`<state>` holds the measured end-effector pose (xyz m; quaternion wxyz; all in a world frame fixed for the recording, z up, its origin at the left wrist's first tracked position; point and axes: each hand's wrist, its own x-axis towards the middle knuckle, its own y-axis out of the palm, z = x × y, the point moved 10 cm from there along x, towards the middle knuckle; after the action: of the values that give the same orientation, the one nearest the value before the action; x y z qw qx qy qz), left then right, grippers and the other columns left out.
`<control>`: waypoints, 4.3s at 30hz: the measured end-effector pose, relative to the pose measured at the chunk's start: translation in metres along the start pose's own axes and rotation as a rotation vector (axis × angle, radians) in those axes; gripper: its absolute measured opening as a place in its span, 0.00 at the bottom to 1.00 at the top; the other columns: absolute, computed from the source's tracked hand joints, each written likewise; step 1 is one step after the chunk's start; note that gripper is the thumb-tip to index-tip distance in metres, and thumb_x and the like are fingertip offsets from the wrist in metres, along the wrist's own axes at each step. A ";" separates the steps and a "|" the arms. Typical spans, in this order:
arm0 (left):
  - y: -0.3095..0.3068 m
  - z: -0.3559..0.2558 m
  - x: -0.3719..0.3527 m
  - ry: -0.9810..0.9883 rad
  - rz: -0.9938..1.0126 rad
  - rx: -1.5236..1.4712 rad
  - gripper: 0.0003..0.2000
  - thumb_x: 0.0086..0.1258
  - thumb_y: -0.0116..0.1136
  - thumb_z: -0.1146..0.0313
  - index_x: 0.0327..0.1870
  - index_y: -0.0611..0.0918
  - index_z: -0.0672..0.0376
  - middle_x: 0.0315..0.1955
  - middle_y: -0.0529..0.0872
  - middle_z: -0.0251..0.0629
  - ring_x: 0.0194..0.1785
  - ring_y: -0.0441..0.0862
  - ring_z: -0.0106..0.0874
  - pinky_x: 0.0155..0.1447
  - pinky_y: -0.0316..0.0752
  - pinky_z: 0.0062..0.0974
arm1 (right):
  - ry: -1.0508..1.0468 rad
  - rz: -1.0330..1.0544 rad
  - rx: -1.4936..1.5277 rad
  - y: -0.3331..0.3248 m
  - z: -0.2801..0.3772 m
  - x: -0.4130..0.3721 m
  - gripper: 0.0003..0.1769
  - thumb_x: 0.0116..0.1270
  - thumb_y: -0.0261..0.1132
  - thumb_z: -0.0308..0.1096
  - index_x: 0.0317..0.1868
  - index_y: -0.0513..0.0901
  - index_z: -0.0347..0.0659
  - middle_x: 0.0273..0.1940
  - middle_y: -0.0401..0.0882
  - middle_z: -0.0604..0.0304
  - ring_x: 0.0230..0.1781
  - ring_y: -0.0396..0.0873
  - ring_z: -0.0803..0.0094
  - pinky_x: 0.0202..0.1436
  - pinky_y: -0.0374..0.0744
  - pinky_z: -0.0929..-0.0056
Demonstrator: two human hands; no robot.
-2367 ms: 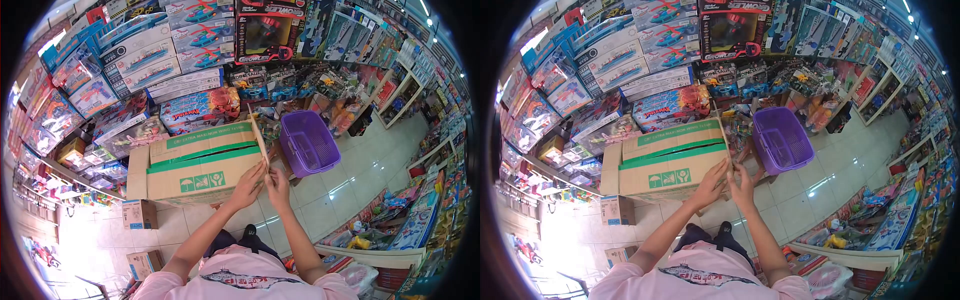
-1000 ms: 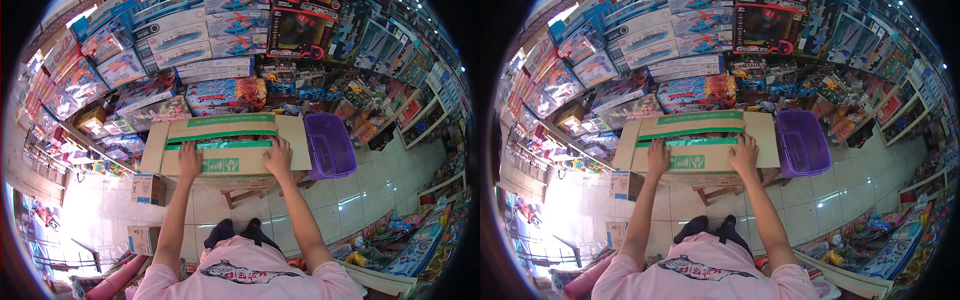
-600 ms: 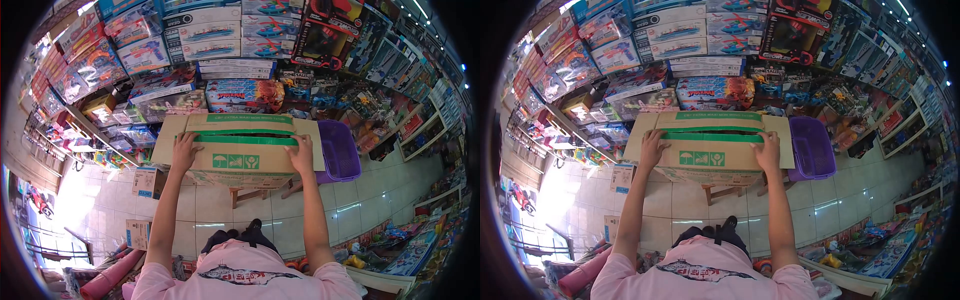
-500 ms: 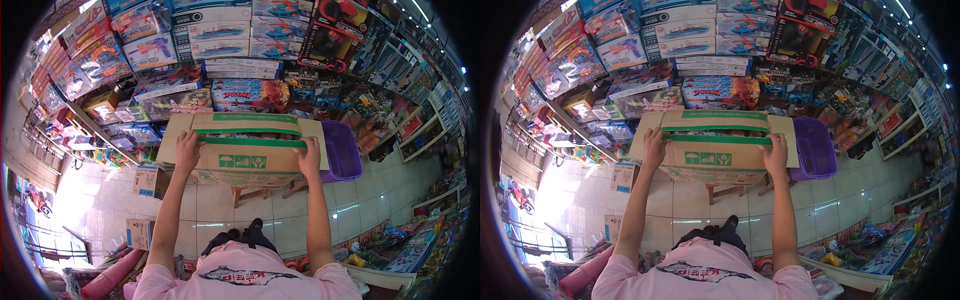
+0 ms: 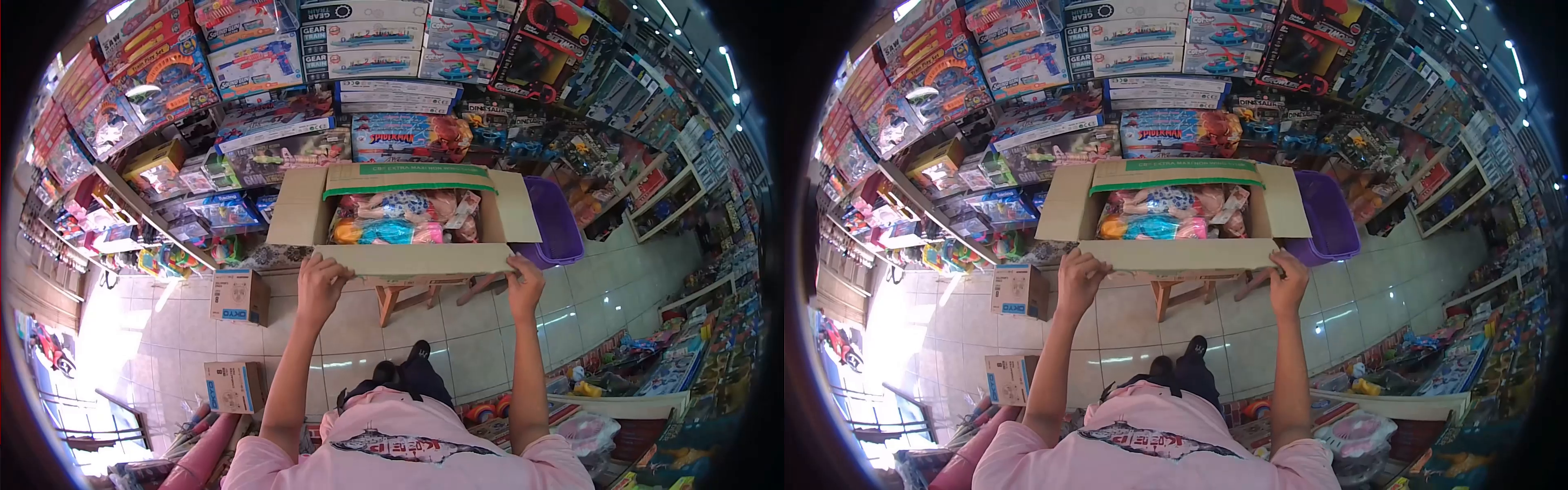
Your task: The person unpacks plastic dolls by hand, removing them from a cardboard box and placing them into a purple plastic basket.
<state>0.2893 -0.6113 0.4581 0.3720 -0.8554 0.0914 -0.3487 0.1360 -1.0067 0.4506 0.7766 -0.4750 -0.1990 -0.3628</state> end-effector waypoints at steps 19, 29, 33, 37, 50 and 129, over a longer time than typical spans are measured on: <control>0.102 0.086 0.012 0.004 0.284 0.159 0.28 0.44 0.79 0.64 0.49 0.82 0.57 0.45 0.85 0.42 0.53 0.81 0.43 0.59 0.72 0.43 | -0.023 0.560 -0.405 0.133 0.007 -0.004 0.36 0.51 0.78 0.32 0.63 0.76 0.42 0.62 0.75 0.48 0.62 0.73 0.49 0.66 0.72 0.57; 0.122 0.091 0.016 0.031 0.248 0.211 0.08 0.53 0.70 0.69 0.33 0.85 0.59 0.30 0.86 0.46 0.41 0.84 0.44 0.50 0.75 0.42 | -0.073 0.504 -0.329 0.131 -0.020 -0.005 0.20 0.58 0.73 0.35 0.51 0.84 0.41 0.41 0.86 0.48 0.49 0.81 0.45 0.54 0.77 0.49; 0.116 0.086 0.000 0.046 0.254 0.125 0.08 0.52 0.69 0.70 0.34 0.87 0.56 0.30 0.86 0.45 0.41 0.84 0.45 0.50 0.75 0.43 | -0.014 0.602 -0.244 0.115 -0.019 -0.003 0.11 0.57 0.73 0.32 0.39 0.83 0.38 0.37 0.85 0.49 0.44 0.81 0.45 0.47 0.78 0.48; 0.113 0.082 -0.010 -0.065 0.386 0.068 0.09 0.51 0.70 0.68 0.34 0.88 0.53 0.29 0.86 0.44 0.40 0.84 0.45 0.48 0.76 0.43 | -0.052 0.748 -0.159 0.112 -0.028 -0.004 0.15 0.54 0.77 0.35 0.37 0.82 0.37 0.37 0.85 0.47 0.45 0.81 0.43 0.45 0.78 0.48; 0.119 0.106 0.056 -0.240 0.211 -0.241 0.33 0.59 0.74 0.68 0.66 0.73 0.65 0.62 0.77 0.49 0.63 0.75 0.48 0.68 0.70 0.39 | 0.422 0.766 0.501 0.189 -0.087 0.053 0.25 0.67 0.69 0.32 0.62 0.75 0.36 0.55 0.78 0.51 0.52 0.80 0.60 0.57 0.78 0.63; 0.175 0.105 0.154 -0.366 0.119 -0.153 0.27 0.70 0.64 0.55 0.67 0.76 0.55 0.70 0.68 0.44 0.69 0.69 0.45 0.70 0.69 0.42 | -0.258 0.592 0.505 0.308 -0.012 0.167 0.09 0.60 0.70 0.28 0.40 0.82 0.35 0.35 0.81 0.47 0.40 0.81 0.47 0.44 0.76 0.55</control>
<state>0.4911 -0.7393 0.3669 0.3364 -0.9233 0.0989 -0.1570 0.4771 -0.9916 0.3711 0.9083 -0.3479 -0.2323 -0.0010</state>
